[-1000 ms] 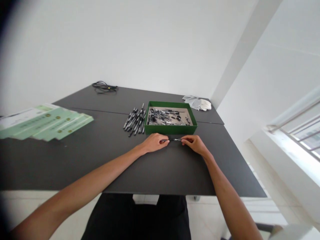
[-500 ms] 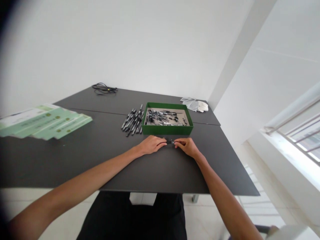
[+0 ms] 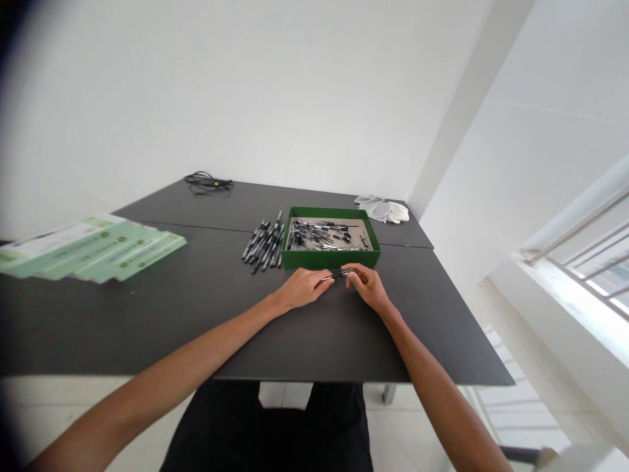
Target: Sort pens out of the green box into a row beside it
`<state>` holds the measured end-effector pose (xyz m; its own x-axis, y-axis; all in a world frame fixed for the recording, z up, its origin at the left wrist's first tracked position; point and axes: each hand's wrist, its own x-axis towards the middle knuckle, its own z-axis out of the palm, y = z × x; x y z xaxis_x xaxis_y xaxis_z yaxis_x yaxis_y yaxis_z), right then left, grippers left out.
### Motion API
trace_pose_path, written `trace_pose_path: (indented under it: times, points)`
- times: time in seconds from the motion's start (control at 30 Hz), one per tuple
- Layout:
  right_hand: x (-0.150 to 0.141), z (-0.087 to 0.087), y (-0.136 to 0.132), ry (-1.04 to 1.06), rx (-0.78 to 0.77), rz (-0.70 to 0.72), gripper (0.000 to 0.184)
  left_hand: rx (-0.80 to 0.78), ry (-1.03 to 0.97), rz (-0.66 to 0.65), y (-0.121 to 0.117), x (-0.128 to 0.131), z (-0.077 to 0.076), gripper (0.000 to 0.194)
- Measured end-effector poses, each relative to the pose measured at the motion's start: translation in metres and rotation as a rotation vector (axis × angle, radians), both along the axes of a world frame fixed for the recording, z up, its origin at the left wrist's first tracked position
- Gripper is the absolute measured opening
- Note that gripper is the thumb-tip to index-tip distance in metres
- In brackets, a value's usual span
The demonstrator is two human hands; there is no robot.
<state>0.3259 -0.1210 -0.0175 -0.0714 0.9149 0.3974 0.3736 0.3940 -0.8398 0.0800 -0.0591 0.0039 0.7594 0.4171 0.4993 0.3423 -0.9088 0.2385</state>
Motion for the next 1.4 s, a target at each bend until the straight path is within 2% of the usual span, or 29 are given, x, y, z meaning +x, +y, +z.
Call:
trace_pose_path:
  times: [0.07, 0.13, 0.23, 0.33, 0.43, 0.57, 0.67, 0.83, 1.13, 1.27, 1.4]
  points:
    - [0.0, 0.001, 0.001, 0.027, -0.006, 0.054, 0.056, -0.02, -0.109, 0.0, 0.003, -0.006, 0.011, 0.034]
    - [0.0, 0.002, 0.001, -0.009, -0.028, 0.075, 0.056, -0.065, -0.285, 0.055, 0.013, -0.021, 0.021, 0.036]
    - [0.001, 0.004, 0.0, -0.084, -0.072, 0.054, 0.048, -0.068, -0.599, 0.279, 0.044, -0.05, 0.031, 0.041]
    - [0.001, 0.004, 0.0, -0.135, -0.084, 0.047, 0.045, -0.037, -0.792, 0.529, 0.079, -0.076, 0.03, 0.042]
    - [0.001, 0.005, 0.0, -0.158, -0.096, 0.048, 0.044, -0.031, -0.78, 0.654, 0.105, -0.09, 0.017, 0.036]
    - [0.002, 0.006, -0.001, -0.164, -0.109, 0.053, 0.044, -0.076, -0.709, 0.657, 0.117, -0.094, 0.0, 0.037]
    - [0.002, 0.008, -0.002, -0.18, -0.097, 0.051, 0.045, -0.121, -0.698, 0.653, 0.118, -0.093, -0.006, 0.042]
    - [0.004, 0.008, -0.001, -0.216, -0.087, 0.051, 0.046, -0.134, -0.711, 0.623, 0.117, -0.093, -0.003, 0.042]
    - [0.005, 0.01, -0.001, -0.236, -0.076, 0.065, 0.048, -0.13, -0.725, 0.621, 0.11, -0.088, 0.002, 0.025]
    - [0.005, 0.012, -0.002, -0.249, -0.077, 0.056, 0.049, -0.09, -0.706, 0.505, 0.1, -0.08, 0.005, 0.021]
    - [0.005, 0.014, -0.002, -0.247, -0.089, 0.05, 0.05, -0.048, -0.618, 0.31, 0.073, -0.067, 0.016, 0.022]
